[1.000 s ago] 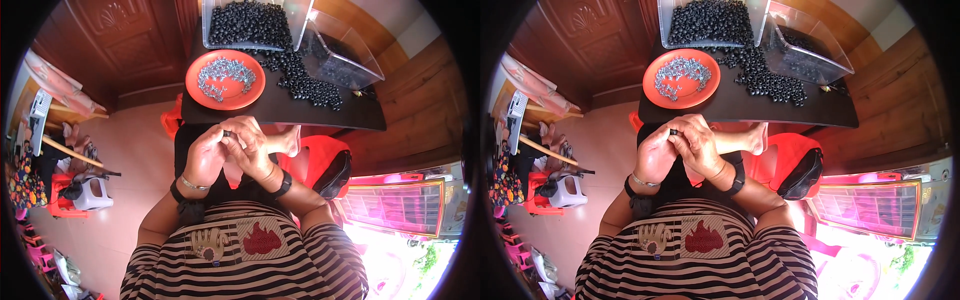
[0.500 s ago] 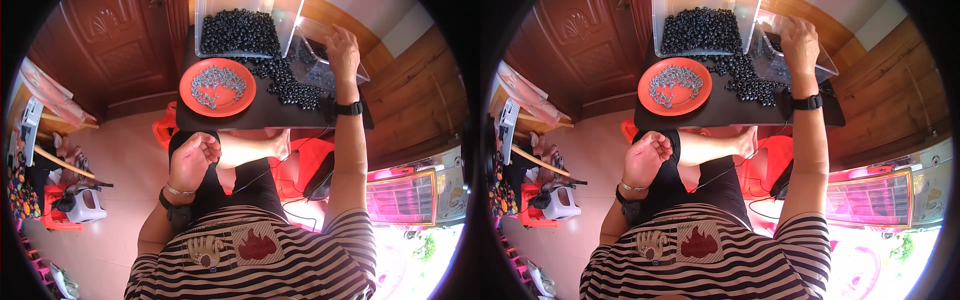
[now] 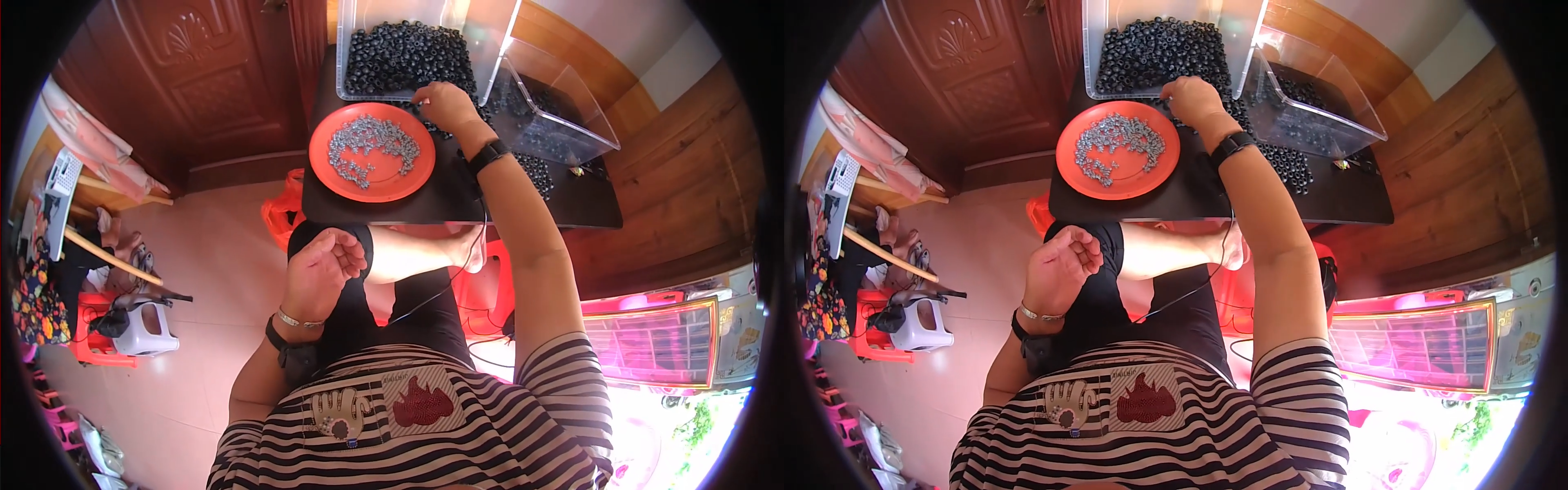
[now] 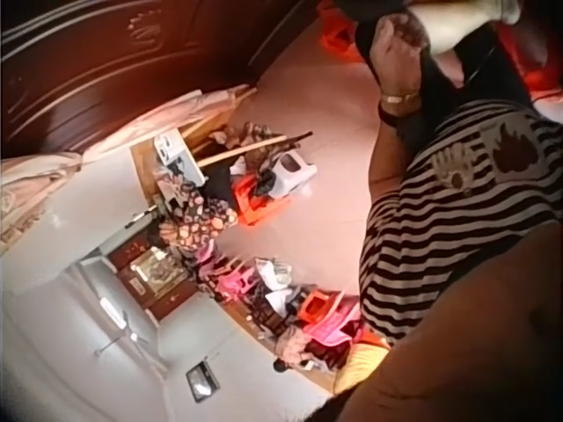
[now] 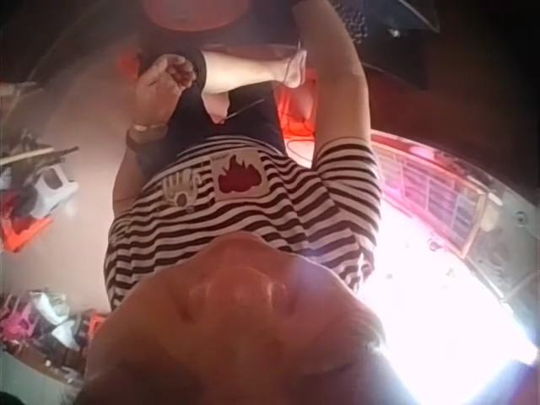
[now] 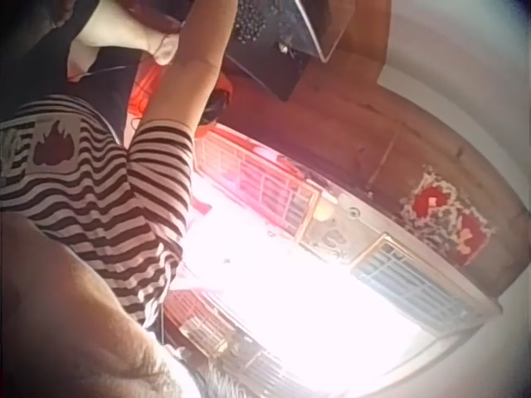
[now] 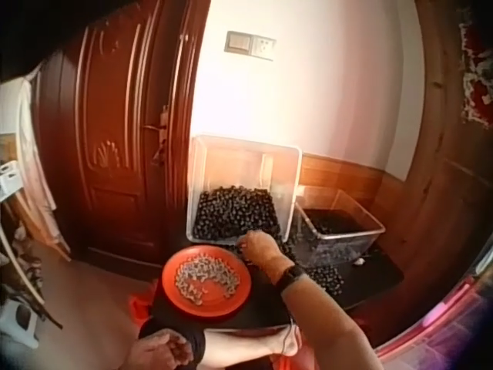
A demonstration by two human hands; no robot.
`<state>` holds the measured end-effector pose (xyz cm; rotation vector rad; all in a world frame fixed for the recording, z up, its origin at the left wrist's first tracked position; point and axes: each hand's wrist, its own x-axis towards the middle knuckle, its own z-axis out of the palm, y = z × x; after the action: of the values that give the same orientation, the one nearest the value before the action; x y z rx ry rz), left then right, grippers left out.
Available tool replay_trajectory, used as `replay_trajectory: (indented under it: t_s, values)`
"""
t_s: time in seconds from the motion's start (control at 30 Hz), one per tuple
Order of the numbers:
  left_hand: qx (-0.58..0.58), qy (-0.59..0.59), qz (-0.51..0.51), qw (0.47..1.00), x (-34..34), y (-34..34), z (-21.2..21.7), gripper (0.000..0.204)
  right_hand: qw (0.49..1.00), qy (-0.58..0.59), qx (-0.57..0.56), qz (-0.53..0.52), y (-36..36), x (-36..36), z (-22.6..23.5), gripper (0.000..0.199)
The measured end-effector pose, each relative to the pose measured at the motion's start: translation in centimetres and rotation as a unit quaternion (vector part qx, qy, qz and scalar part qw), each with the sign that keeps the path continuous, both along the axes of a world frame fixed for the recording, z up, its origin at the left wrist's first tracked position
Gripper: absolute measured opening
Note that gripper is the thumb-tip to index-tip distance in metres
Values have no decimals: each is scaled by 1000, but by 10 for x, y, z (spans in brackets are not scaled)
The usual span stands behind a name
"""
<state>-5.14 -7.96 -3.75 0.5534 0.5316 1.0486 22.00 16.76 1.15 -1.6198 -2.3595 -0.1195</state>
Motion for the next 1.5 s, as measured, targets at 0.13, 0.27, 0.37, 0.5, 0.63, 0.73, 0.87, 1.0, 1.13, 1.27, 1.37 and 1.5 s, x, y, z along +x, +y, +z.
replay_trajectory:
  t_s: [0.13, 0.27, 0.37, 0.5, 0.63, 0.73, 0.87, 1.0, 1.13, 1.27, 1.37, 1.5]
  values:
    - [-5, -9, 10, 1000, -9, 2, -7, 27, 997, -69, 0, 21, 8, -9, -5, 20]
    - [-4, -19, 5, 1000, -7, 3, -10, 27, 994, -105, -15, -11, 10, -16, -5, 19]
    - [-1, -22, -3, 1000, -4, 4, -11, 28, 994, -104, -31, 15, 12, -7, -2, 18]
    - [-9, -12, -3, 1000, -4, 5, -4, 28, 999, 30, -4, 25, 0, 10, 17, 24]
    - [24, 19, -1, 1000, -4, 9, 4, 30, 944, 301, -118, 73, -63, -11, 57, 20]
    - [56, 32, 3, 998, 5, 17, 17, 33, 843, 472, -196, 167, -121, -27, 54, 19]
    - [86, 12, -11, 996, 27, 26, 25, 32, 838, 472, -116, 246, -183, -47, 33, 24]
    - [106, 3, -40, 994, 36, 25, 16, 29, 867, 431, -41, 247, -202, -60, 13, 27]
    - [107, 21, -25, 994, 39, 20, 7, 26, 876, 416, -6, 244, -208, -63, 2, 28]
    - [77, 38, 24, 996, 47, 14, 17, 21, 862, 451, -28, 229, -210, -62, -5, 29]
    - [145, 84, 5, 986, 42, 15, 14, 23, 866, 449, -38, 218, -213, -60, -9, 29]
    - [136, 80, -11, 987, 42, 13, 13, 24, 836, 509, -67, 197, -216, -61, -17, 27]
